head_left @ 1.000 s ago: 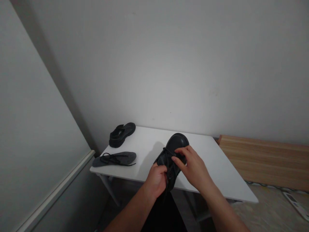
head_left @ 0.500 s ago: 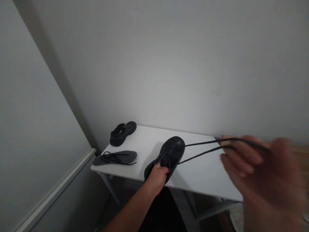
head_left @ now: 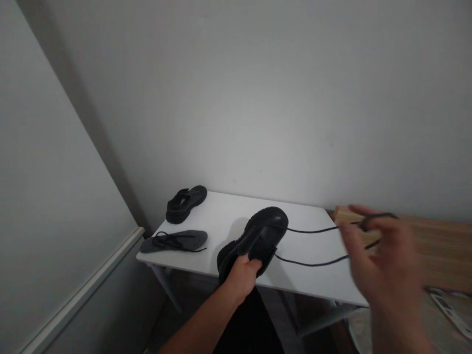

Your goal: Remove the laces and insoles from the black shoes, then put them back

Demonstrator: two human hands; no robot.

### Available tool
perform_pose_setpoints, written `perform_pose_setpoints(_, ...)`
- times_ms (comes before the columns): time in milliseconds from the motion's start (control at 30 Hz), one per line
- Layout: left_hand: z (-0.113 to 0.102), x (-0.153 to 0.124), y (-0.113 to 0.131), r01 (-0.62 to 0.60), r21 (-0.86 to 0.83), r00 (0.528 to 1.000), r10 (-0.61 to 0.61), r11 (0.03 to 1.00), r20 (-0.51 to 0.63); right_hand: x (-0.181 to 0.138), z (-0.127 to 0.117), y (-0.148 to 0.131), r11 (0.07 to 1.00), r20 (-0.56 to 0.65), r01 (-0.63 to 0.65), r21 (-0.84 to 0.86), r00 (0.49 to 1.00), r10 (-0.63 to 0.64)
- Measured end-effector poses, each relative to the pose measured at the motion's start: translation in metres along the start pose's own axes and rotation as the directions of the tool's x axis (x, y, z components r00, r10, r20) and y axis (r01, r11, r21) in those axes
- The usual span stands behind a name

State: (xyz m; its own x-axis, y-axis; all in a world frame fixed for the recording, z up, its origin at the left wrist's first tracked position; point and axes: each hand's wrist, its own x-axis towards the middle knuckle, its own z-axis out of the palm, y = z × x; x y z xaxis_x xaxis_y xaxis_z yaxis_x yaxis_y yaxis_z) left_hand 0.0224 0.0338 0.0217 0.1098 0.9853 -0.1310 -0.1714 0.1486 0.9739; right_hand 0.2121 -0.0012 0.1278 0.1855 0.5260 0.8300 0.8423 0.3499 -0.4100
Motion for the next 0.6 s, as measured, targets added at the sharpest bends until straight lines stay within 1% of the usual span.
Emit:
perform_pose_setpoints(33, -0.002, -0.001, 0.001, -0.017, 0.021, 1.0, 0.017, 1.0, 0.002, -0.004, 0.01, 0.004, 0.996, 0.07, 0.058, -0.072, 0.996, -0.053)
perform_pose_setpoints(67, -0.004, -0.002, 0.002, -0.035, 0.038, 0.999, 0.035, 0.999, 0.004, -0.009, 0.021, 0.008, 0.981, 0.176, 0.14, -0.135, 0.978, -0.115)
perform_pose_setpoints(133, -0.008, -0.003, 0.004, -0.073, 0.065, 0.997, 0.073, 0.995, 0.004, -0.024, 0.04, 0.019, 0.936, 0.383, 0.28, -0.214, 0.906, -0.183)
perform_pose_setpoints(167, -0.01, -0.003, 0.006, -0.092, 0.079, 0.996, 0.092, 0.993, 0.004, -0.033, 0.049, 0.025, 0.918, 0.455, 0.321, -0.233, 0.87, -0.189)
perform_pose_setpoints(200, -0.011, -0.003, 0.008, -0.11, 0.093, 0.994, 0.111, 0.99, 0.002, -0.041, 0.056, 0.03, 0.911, 0.504, 0.338, -0.237, 0.844, -0.182)
perform_pose_setpoints(233, -0.012, -0.004, 0.01, -0.128, 0.112, 0.992, 0.128, 0.986, 0.004, -0.047, 0.063, 0.034, 0.914, 0.531, 0.333, -0.233, 0.831, -0.167)
perform_pose_setpoints(267, -0.013, -0.004, 0.011, -0.146, 0.132, 0.989, 0.146, 0.98, 0.006, -0.052, 0.069, 0.036, 0.926, 0.531, 0.303, -0.224, 0.835, -0.145)
perform_pose_setpoints(300, -0.013, -0.005, 0.013, -0.165, 0.153, 0.986, 0.165, 0.974, 0.012, -0.054, 0.073, 0.038, 0.948, 0.513, 0.244, -0.204, 0.852, -0.109)
perform_pose_setpoints(333, -0.013, -0.005, 0.015, -0.186, 0.169, 0.982, 0.186, 0.968, 0.017, -0.053, 0.076, 0.038, 0.977, 0.487, 0.14, -0.159, 0.872, -0.046)
perform_pose_setpoints(367, -0.013, -0.006, 0.016, -0.205, 0.176, 0.979, 0.205, 0.963, 0.021, -0.051, 0.078, 0.038, 0.996, 0.464, 0.005, -0.094, 0.885, 0.04)
perform_pose_setpoints(400, -0.013, -0.007, 0.017, -0.221, 0.174, 0.975, 0.22, 0.96, 0.021, -0.047, 0.078, 0.036, 0.99, 0.459, -0.138, -0.016, 0.879, 0.13)
perform_pose_setpoints(433, -0.013, -0.007, 0.017, -0.231, 0.163, 0.973, 0.231, 0.959, 0.017, -0.042, 0.077, 0.033, 0.963, 0.475, -0.264, 0.06, 0.856, 0.205)
perform_pose_setpoints(500, -0.012, -0.007, 0.017, -0.231, 0.121, 0.972, 0.233, 0.966, -0.005, -0.031, 0.07, 0.024, 0.889, 0.529, -0.426, 0.168, 0.8, 0.283)
perform_pose_setpoints(533, -0.011, -0.007, 0.016, -0.224, 0.088, 0.974, 0.226, 0.971, -0.019, -0.024, 0.064, 0.019, 0.835, 0.541, -0.494, 0.241, 0.783, 0.307)
perform_pose_setpoints(567, -0.011, -0.007, 0.016, -0.214, 0.047, 0.976, 0.216, 0.976, -0.029, -0.018, 0.057, 0.012, 0.751, 0.542, -0.566, 0.339, 0.77, 0.336)
perform_pose_setpoints(600, -0.01, -0.007, 0.015, -0.204, 0.0, 0.978, 0.203, 0.979, -0.038, -0.011, 0.05, 0.006, 0.608, 0.553, -0.647, 0.459, 0.744, 0.375)
